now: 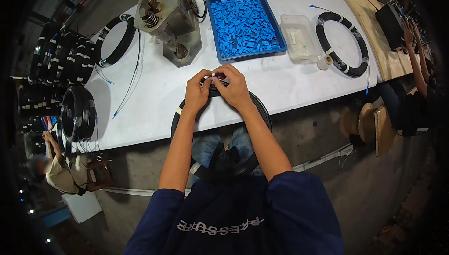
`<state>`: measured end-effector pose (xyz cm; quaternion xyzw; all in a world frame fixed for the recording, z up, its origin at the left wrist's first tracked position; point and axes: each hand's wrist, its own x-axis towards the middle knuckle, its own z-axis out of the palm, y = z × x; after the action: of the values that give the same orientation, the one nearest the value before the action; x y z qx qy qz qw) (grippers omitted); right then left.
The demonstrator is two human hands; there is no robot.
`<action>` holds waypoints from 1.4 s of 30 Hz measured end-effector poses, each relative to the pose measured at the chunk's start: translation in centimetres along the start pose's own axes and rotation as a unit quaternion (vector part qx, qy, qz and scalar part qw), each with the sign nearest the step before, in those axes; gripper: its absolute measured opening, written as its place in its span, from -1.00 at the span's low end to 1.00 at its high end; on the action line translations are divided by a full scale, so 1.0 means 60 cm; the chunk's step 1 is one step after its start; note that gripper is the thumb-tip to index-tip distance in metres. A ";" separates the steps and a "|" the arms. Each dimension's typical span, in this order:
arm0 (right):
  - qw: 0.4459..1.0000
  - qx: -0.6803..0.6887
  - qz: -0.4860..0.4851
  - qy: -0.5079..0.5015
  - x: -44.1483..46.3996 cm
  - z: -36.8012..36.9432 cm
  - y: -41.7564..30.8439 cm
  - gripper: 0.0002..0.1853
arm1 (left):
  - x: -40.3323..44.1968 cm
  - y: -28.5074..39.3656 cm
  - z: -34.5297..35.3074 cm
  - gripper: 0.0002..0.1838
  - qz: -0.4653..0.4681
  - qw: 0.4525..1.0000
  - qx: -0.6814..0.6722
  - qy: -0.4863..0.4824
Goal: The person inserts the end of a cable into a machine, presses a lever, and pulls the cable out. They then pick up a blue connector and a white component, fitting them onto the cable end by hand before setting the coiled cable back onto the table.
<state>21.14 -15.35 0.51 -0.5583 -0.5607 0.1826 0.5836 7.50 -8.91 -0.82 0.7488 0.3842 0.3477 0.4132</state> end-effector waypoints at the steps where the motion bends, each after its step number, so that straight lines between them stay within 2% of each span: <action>1: 1.000 0.004 0.008 0.004 0.000 0.001 0.000 -0.82 | -0.001 0.005 -0.002 -0.86 -0.027 1.000 0.002 -0.014; 5: 0.999 -0.003 0.024 0.021 -0.001 0.002 0.002 -0.84 | -0.002 0.017 -0.003 -0.86 -0.002 0.999 -0.039 -0.005; 7: 1.000 -0.002 0.020 0.019 -0.002 0.003 0.001 -0.84 | -0.003 0.022 -0.004 -0.89 -0.032 0.997 -0.074 0.003; 10: 1.000 -0.006 0.007 0.011 -0.001 0.003 0.001 -0.82 | -0.006 0.019 -0.012 -0.92 -0.056 0.997 -0.053 -0.015; 16: 1.000 0.001 0.019 0.010 0.002 0.000 -0.001 -0.75 | 0.000 -0.005 -0.010 -0.94 -0.054 0.991 -0.120 -0.023; 27: 0.999 0.007 0.028 0.025 0.001 0.001 -0.003 -0.76 | -0.002 0.011 -0.009 -0.95 -0.057 0.996 -0.064 -0.005; 32: 0.999 -0.025 -0.022 0.020 -0.001 0.001 0.003 -0.80 | 0.001 0.004 -0.006 -0.96 -0.050 0.998 -0.045 -0.010; 42: 0.999 -0.024 0.002 0.025 -0.001 0.005 0.004 -0.84 | -0.002 0.027 -0.005 -0.89 -0.039 0.998 -0.047 0.012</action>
<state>20.94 -15.20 0.20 -0.5776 -0.5488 0.1561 0.5838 7.64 -9.47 0.70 0.7086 0.4013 0.3575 0.4571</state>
